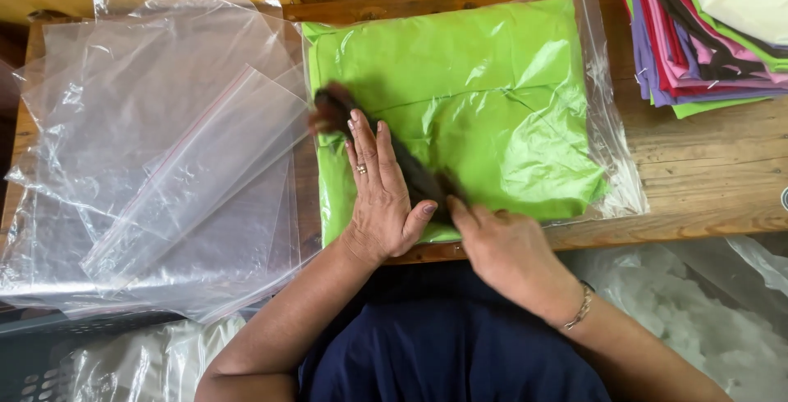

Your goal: A person is brushing a green pillow that has been placed inside a clear plastic bag using a feather duster and smoothing the plastic with their hands.

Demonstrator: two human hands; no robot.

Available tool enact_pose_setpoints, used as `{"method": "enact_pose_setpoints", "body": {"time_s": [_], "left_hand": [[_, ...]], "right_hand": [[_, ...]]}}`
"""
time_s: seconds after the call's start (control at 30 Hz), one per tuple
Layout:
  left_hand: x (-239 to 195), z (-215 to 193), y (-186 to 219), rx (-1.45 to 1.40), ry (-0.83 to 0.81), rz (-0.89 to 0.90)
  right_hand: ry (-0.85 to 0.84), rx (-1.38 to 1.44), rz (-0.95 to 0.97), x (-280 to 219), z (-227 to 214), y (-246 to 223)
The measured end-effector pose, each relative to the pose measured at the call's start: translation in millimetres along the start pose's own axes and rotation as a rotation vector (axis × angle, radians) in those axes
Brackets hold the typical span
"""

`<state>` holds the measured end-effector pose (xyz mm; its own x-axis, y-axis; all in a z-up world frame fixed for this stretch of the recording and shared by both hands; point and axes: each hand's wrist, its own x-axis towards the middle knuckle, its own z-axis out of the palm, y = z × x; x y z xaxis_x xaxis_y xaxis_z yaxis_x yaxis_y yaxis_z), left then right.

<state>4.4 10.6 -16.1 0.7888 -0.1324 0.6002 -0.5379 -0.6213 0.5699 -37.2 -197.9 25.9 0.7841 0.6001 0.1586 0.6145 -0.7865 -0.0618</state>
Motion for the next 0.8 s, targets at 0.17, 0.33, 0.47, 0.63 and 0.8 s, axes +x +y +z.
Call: {"method": "enact_pose_setpoints", "body": {"time_s": [0.17,0.33,0.47,0.63,0.8], "left_hand": [[5,-7,7,0.097,-0.131,-0.048],[9,-4,19,0.408,-0.291,-0.098],[4,5,22,0.644,-0.363,-0.033],[1,-2,22,0.692,-0.375,-0.018],[3,-15,28,0.729,-0.684,-0.038]], "right_hand": [[-0.195,-0.103,0.395,-12,-9,86],[-0.157,-0.222,0.636,-22,-14,104],[-0.022,-0.126,0.219,-27,-21,39],[-0.079,-0.119,0.183,-24,-37,62],[-0.191,-0.062,0.688,-44,-35,120]]}}
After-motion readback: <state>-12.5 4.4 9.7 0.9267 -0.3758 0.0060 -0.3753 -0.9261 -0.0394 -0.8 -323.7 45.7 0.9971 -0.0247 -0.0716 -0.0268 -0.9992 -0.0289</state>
